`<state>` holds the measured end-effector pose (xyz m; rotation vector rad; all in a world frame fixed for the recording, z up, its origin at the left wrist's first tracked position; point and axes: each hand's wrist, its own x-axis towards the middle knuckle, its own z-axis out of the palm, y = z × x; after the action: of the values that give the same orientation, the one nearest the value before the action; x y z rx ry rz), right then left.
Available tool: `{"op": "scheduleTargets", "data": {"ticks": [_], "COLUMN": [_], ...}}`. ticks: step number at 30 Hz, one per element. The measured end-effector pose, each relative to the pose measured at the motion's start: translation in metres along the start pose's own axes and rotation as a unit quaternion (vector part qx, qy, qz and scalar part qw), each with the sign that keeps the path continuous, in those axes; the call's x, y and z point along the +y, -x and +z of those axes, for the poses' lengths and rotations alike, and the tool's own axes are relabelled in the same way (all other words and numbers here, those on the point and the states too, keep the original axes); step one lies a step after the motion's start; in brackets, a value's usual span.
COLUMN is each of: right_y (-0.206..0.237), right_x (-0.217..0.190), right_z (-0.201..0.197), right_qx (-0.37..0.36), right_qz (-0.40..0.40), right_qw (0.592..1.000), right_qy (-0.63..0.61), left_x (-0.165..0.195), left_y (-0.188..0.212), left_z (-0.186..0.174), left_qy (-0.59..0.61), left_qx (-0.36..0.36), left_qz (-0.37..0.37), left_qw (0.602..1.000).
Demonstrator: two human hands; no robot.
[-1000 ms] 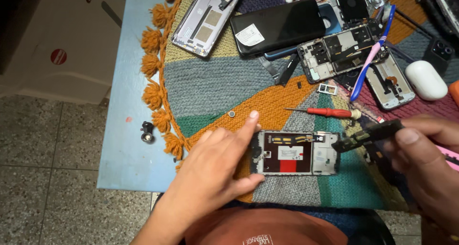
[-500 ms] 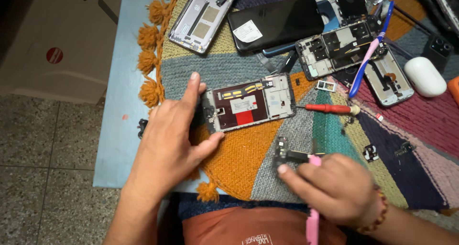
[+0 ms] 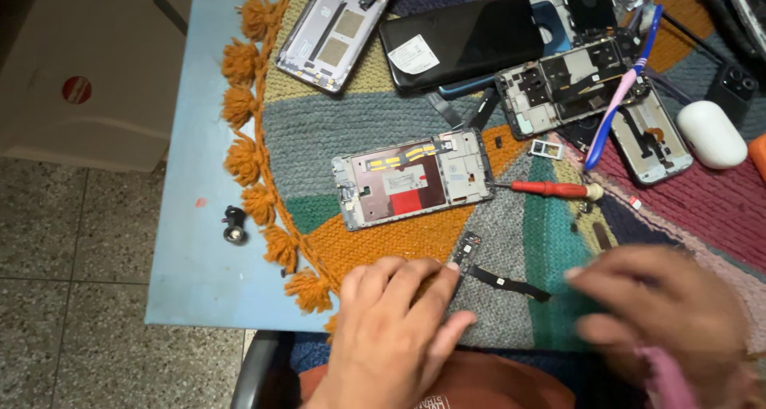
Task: The person uses a screwdriver and a pink plastic pry tool to work on the internal components of a disassembled smartphone. They manipulate small parts and connectors on the motherboard while other phone parts and tools are scattered on the table.
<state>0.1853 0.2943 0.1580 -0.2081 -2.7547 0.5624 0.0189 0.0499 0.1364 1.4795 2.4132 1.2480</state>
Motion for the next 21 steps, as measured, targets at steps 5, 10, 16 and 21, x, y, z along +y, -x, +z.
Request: {"op": "scheduleTargets", "data": {"ticks": [5, 10, 16, 21], "right_y": [0.043, 0.029, 0.016, 0.049], "right_x": [0.068, 0.134, 0.112, 0.144], "right_z": [-0.021, -0.029, -0.012, -0.014], "right_qx": [-0.018, -0.072, 0.031, 0.088], "right_qz": [0.267, 0.377, 0.45, 0.369], "right_qw": [0.962, 0.922, 0.892, 0.925], "right_qy": [0.051, 0.049, -0.008, 0.029], "left_x": [-0.003, -0.009, -0.012, -0.014], "left_y": [-0.002, -0.003, -0.003, 0.0], "left_z": [0.007, 0.004, 0.006, 0.002], "left_qy": [-0.007, -0.018, -0.031, -0.023], "left_qx": [0.003, 0.011, 0.03, 0.026], "left_qz": [-0.004, 0.008, 0.026, 0.025], "left_qw": [1.0, 1.0, 0.999, 0.999]}}
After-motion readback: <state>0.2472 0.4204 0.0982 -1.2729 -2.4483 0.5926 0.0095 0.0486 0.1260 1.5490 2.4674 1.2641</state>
